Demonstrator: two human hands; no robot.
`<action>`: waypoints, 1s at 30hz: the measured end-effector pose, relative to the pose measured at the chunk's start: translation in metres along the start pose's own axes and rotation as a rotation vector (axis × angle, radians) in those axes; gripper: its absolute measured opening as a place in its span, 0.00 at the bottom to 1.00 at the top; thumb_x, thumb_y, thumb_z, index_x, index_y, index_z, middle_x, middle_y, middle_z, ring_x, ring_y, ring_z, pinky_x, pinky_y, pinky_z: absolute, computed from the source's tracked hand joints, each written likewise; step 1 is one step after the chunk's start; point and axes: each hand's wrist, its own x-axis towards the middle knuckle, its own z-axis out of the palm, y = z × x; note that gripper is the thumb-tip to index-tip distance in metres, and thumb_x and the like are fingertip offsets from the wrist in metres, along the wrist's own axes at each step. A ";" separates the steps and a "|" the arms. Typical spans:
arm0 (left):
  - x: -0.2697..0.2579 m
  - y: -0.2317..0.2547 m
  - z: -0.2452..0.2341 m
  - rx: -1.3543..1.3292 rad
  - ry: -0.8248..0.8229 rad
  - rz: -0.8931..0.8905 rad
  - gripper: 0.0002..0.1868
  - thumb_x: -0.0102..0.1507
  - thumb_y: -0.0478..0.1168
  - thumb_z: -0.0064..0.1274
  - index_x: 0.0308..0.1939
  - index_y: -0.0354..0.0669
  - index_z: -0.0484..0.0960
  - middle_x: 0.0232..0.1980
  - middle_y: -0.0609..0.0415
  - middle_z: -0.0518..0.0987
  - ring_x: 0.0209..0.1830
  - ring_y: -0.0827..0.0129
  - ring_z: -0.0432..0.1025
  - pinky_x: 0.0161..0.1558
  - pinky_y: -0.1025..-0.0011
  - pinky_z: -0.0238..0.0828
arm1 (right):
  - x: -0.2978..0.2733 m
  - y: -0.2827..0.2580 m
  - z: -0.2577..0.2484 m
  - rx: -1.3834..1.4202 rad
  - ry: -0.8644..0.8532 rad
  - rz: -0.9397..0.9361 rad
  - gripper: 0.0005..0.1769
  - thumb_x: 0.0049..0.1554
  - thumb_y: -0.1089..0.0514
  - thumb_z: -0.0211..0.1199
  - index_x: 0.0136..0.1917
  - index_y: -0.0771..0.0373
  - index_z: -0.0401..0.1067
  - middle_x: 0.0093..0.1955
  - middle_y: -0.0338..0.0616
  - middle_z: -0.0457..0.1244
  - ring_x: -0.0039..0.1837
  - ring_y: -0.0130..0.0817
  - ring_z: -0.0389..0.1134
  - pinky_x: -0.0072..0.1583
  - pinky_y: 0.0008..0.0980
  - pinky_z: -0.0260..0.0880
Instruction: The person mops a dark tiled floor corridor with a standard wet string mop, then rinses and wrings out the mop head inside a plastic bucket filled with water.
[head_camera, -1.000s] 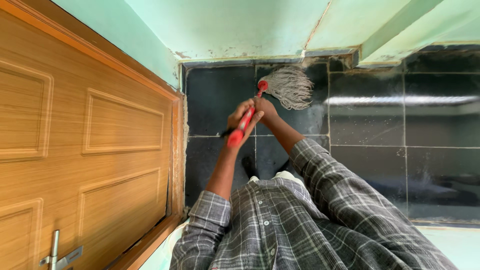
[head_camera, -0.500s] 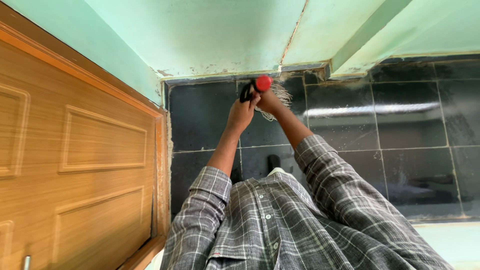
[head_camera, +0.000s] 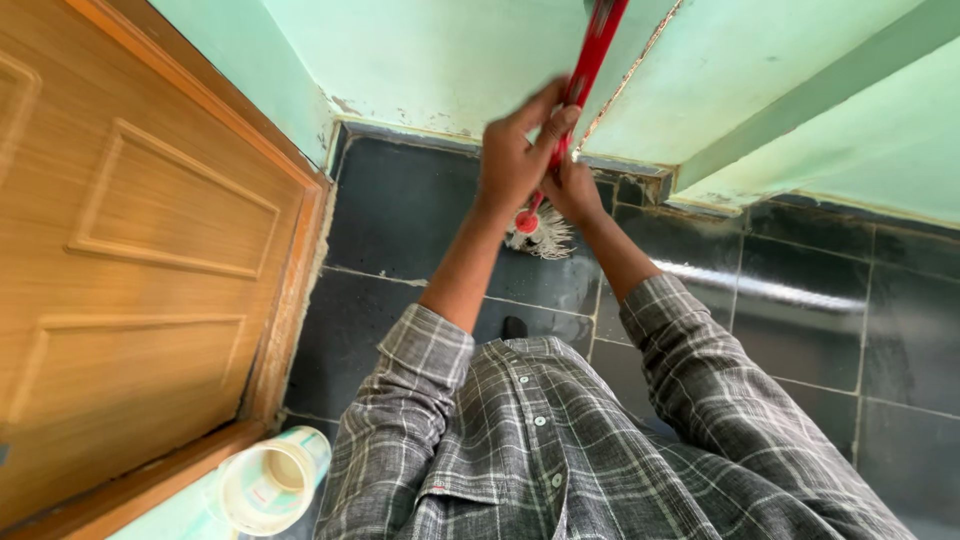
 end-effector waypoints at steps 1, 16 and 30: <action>-0.001 -0.011 0.001 -0.122 -0.011 0.075 0.22 0.73 0.45 0.57 0.68 0.41 0.75 0.65 0.40 0.79 0.59 0.55 0.81 0.60 0.65 0.80 | 0.005 -0.014 -0.013 0.052 0.045 0.015 0.14 0.61 0.58 0.64 0.55 0.70 0.68 0.35 0.58 0.68 0.38 0.50 0.72 0.41 0.46 0.71; -0.194 -0.171 0.005 0.400 -0.007 -0.307 0.15 0.75 0.46 0.43 0.57 0.39 0.73 0.51 0.40 0.76 0.54 0.44 0.71 0.56 0.53 0.68 | 0.021 -0.096 -0.067 0.864 0.285 0.113 0.16 0.70 0.49 0.55 0.55 0.66 0.66 0.38 0.51 0.69 0.28 0.27 0.63 0.28 0.28 0.59; -0.306 -0.135 -0.108 0.681 -0.078 -0.356 0.17 0.70 0.53 0.48 0.53 0.47 0.78 0.42 0.49 0.78 0.46 0.51 0.74 0.49 0.54 0.69 | -0.068 -0.183 0.024 -0.218 -0.377 -0.822 0.13 0.60 0.52 0.61 0.53 0.62 0.73 0.46 0.50 0.69 0.47 0.49 0.72 0.49 0.46 0.72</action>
